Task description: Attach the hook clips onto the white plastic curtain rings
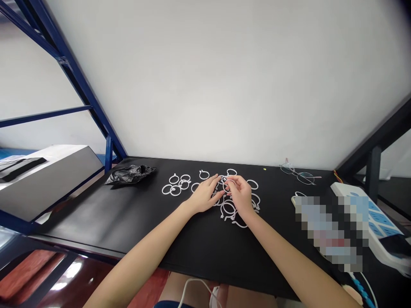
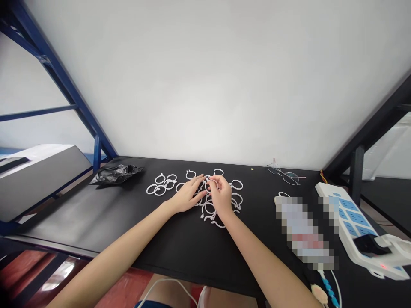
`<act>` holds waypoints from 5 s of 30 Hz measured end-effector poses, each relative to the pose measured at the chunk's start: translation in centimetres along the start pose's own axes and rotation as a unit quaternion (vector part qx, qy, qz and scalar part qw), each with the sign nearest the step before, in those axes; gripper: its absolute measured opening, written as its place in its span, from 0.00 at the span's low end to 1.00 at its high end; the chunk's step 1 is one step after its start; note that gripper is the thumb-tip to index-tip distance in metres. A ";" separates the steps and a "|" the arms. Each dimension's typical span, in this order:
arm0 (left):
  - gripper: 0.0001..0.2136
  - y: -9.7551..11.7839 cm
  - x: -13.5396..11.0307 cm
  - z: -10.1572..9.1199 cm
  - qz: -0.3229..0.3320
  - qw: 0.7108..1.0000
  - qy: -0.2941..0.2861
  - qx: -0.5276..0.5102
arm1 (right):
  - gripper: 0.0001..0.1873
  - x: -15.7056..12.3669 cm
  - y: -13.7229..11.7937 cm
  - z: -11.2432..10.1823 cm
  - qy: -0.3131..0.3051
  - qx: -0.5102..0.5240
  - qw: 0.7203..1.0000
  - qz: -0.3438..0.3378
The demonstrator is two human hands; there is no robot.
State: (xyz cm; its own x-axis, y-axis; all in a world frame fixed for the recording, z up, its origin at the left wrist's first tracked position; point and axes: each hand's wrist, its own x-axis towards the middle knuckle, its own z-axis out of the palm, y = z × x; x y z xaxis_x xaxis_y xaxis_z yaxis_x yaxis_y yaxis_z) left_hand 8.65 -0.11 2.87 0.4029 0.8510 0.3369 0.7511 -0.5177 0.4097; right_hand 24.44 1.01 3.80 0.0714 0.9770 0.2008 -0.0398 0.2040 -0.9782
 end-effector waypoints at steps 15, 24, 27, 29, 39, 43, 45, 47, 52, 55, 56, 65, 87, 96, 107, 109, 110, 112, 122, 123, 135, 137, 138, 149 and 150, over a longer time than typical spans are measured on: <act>0.38 -0.8 -0.7 0.3 -0.086 0.989 0.026 0.121 | 0.08 0.8 -0.5 -0.3 0.073 0.073 0.993 0.054; 0.28 3.3 -0.9 -0.6 0.060 0.990 0.105 0.065 | 0.10 0.4 -1.4 -0.2 -0.061 0.185 0.969 0.153; 0.23 3.5 -0.8 -0.4 0.102 0.985 0.141 0.023 | 0.09 0.4 -1.9 -0.4 -0.123 0.210 0.953 0.181; 0.20 3.0 -0.6 -0.2 0.123 0.974 0.188 0.008 | 0.08 0.5 -2.0 -0.5 -0.143 0.217 0.949 0.181; 0.15 1.9 -0.1 -0.4 0.207 0.931 0.301 0.001 | 0.03 0.6 -2.0 -0.7 -0.235 0.240 0.924 0.185; 0.09 1.7 -0.2 -0.6 0.211 0.920 0.330 -0.009 | 0.05 0.6 -2.3 -0.7 -0.257 0.252 0.910 0.206; 0.09 1.5 -0.2 -0.6 0.217 0.917 0.334 -0.016 | 0.09 0.6 -2.4 -0.6 -0.258 0.261 0.906 0.209; 0.09 1.3 -0.2 -0.5 0.227 0.913 0.339 -0.016 | 0.14 0.6 -2.4 -0.4 -0.256 0.248 0.911 0.206; 0.10 1.1 -0.2 -0.2 0.258 0.908 0.330 -0.025 | 0.18 0.0 -1.9 0.1 -0.255 0.160 0.938 0.173; 0.12 1.2 -0.3 -0.1 0.260 0.904 0.337 -0.035 | 0.18 -0.2 -1.2 0.3 -0.241 0.132 0.953 0.127; 0.13 1.2 -0.3 -0.1 0.263 0.902 0.340 -0.036 | 0.18 -0.2 -1.0 0.3 -0.234 0.125 0.958 0.108; 0.11 1.6 -0.5 -0.7 0.301 0.894 0.331 -0.011 | 0.17 -1.0 -1.2 -0.1 -0.174 -0.021 0.980 -0.096; 0.12 1.5 -0.9 -1.6 0.350 0.872 0.331 0.090 | 0.22 -1.8 -1.4 -0.4 -0.107 -0.181 0.926 -0.313; 0.10 1.0 -0.8 -1.5 0.341 0.878 0.324 0.084 | 0.22 -1.8 -1.3 -0.4 -0.110 -0.169 0.924 -0.324; 0.12 1.3 -0.9 -1.4 0.351 0.862 0.354 0.096 | 0.34 -1.4 -2.0 0.3 -0.177 0.069 0.982 0.016; 0.13 1.5 -1.0 -1.3 0.354 0.866 0.341 0.089 | 0.37 -1.1 -2.3 0.3 -0.189 0.104 0.973 0.081; 0.13 1.6 -1.1 -1.2 0.355 0.870 0.333 0.084 | 0.38 -1.0 -2.3 0.3 -0.192 0.111 0.970 0.097; 0.13 1.7 -1.1 -1.1 0.355 0.874 0.323 0.078 | 0.38 -0.9 -2.4 0.3 -0.184 0.108 0.972 0.097; 0.07 2.4 -0.9 -1.0 0.355 0.871 0.331 0.079 | 0.36 -1.7 -2.7 0.3 -0.083 0.043 0.996 -0.001; 0.06 2.6 -0.8 -1.0 0.352 0.871 0.334 0.081 | 0.36 -1.8 -2.7 0.3 -0.072 0.039 0.997 -0.010; 0.20 2.7 -0.8 -0.9 0.236 0.928 0.280 0.069 | 0.33 -2.9 -0.4 -0.3 -0.090 -0.084 0.969 -0.215; 0.20 2.9 -0.7 -0.7 0.246 0.922 0.286 0.087 | 0.32 -2.9 -0.4 -0.3 -0.079 -0.087 0.969 -0.218; 0.20 2.9 -0.7 -0.7 0.251 0.918 0.292 0.097 | 0.32 -2.9 -0.4 -0.3 -0.072 -0.090 0.969 -0.218; 0.20 2.8 -0.8 -0.8 0.280 0.912 0.288 0.088 | 0.27 -2.9 -0.5 -0.5 -0.085 -0.121 0.949 -0.279; 0.20 2.8 -0.9 -0.8 0.281 0.912 0.287 0.082 | 0.26 -2.8 -0.5 -0.5 -0.085 -0.118 0.949 -0.279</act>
State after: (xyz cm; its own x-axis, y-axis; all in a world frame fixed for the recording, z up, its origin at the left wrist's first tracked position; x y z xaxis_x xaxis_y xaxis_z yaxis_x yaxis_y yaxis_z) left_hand 9.99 -2.37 4.39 0.4439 0.2439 0.8622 0.5967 -0.7983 -0.0814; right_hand 24.80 -1.89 3.69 -0.1470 0.7210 0.6772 0.1832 0.6926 -0.6977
